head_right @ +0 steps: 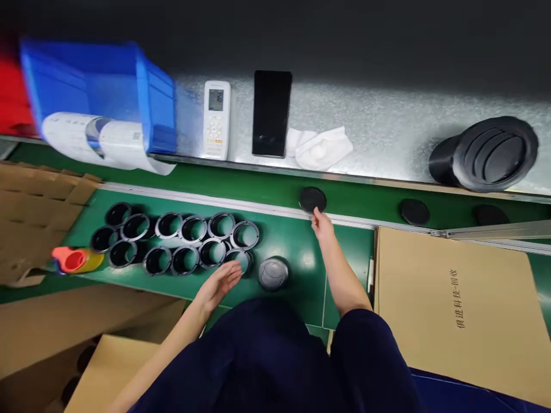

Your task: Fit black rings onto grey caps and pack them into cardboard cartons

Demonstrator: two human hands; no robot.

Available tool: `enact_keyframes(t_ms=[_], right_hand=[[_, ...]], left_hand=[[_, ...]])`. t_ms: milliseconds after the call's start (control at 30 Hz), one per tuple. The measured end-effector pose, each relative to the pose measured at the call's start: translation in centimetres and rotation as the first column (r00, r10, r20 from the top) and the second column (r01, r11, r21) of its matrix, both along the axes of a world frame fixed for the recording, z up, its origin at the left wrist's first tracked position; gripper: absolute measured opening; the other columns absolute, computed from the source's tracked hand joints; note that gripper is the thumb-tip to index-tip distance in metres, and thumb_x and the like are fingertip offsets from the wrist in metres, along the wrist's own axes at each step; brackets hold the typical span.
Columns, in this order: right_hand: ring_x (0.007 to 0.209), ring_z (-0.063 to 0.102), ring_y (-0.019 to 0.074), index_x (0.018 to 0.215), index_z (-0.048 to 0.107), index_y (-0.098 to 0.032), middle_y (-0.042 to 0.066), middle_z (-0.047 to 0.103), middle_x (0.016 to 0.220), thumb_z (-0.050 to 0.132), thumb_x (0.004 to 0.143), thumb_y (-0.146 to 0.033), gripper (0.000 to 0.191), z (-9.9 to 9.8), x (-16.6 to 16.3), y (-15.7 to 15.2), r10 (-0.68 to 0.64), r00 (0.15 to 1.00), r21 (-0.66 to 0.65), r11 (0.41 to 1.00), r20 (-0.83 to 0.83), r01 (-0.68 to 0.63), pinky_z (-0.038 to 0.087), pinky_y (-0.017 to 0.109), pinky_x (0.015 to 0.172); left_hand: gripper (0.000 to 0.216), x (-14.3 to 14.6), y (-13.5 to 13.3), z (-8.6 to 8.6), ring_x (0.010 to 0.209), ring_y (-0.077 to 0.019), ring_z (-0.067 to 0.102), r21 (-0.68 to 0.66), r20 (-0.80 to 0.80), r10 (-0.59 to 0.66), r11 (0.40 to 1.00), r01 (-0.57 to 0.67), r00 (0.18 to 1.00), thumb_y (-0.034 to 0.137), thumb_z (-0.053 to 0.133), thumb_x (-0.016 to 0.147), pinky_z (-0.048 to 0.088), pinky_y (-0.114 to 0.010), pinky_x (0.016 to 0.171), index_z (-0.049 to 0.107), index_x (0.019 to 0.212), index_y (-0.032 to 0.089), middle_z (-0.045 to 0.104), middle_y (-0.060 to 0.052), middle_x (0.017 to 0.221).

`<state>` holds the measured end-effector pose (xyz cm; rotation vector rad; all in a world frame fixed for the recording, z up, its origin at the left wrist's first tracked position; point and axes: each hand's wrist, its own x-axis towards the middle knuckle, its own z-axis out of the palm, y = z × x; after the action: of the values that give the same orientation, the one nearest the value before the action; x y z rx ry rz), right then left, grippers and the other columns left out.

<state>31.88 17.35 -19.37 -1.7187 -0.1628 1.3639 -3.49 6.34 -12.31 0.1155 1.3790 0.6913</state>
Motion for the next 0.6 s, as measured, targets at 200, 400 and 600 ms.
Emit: enact_keyframes(t_ms=[200, 400, 600], right_hand=[[0.047, 0.051, 0.0047, 0.071, 0.060, -0.018, -0.002, 0.064, 0.062, 0.090, 0.070, -0.057, 0.049, 5.1, -14.3, -13.4, 0.273, 0.829, 0.283, 0.948, -0.488, -0.146, 0.040, 0.014, 0.043], [0.054, 0.055, 0.0147, 0.068, 0.068, -0.018, 0.005, 0.062, 0.062, 0.052, 0.081, -0.089, 0.074, 8.3, -15.5, -17.0, 0.527, 0.836, 0.335, 0.769, 0.150, -0.545, 0.049, 0.029, 0.054], [0.118, 0.053, 0.0288, 0.113, 0.081, -0.028, 0.012, 0.062, 0.117, 0.040, 0.102, -0.066, 0.057, 10.8, -13.8, -15.0, 0.302, 0.465, 0.352, 0.359, 0.832, -0.864, 0.043, 0.051, 0.109]], left_hand=[[0.069, 5.6, 1.3, 2.3, 0.140, -0.0325, 0.052, 0.352, 0.490, -0.110, 0.932, -0.081, 0.865, 0.042, 0.072, 0.089, 0.043, -0.056, 0.115, 0.046, 0.152, 0.038, 0.052, -0.009, 0.156], [0.069, 4.0, -1.1, 4.6, 0.132, -0.0321, 0.058, 0.262, 0.604, 0.037, 0.934, -0.242, 0.796, 0.068, 0.032, 0.102, 0.048, -0.054, 0.110, 0.054, 0.147, 0.020, 0.065, -0.015, 0.138], [0.083, 1.7, -4.7, 5.4, 0.130, -0.0348, 0.058, 0.224, 0.678, 0.000, 0.952, -0.207, 0.735, 0.080, 0.022, 0.096, 0.042, -0.066, 0.111, 0.058, 0.143, 0.021, 0.064, -0.016, 0.139]])
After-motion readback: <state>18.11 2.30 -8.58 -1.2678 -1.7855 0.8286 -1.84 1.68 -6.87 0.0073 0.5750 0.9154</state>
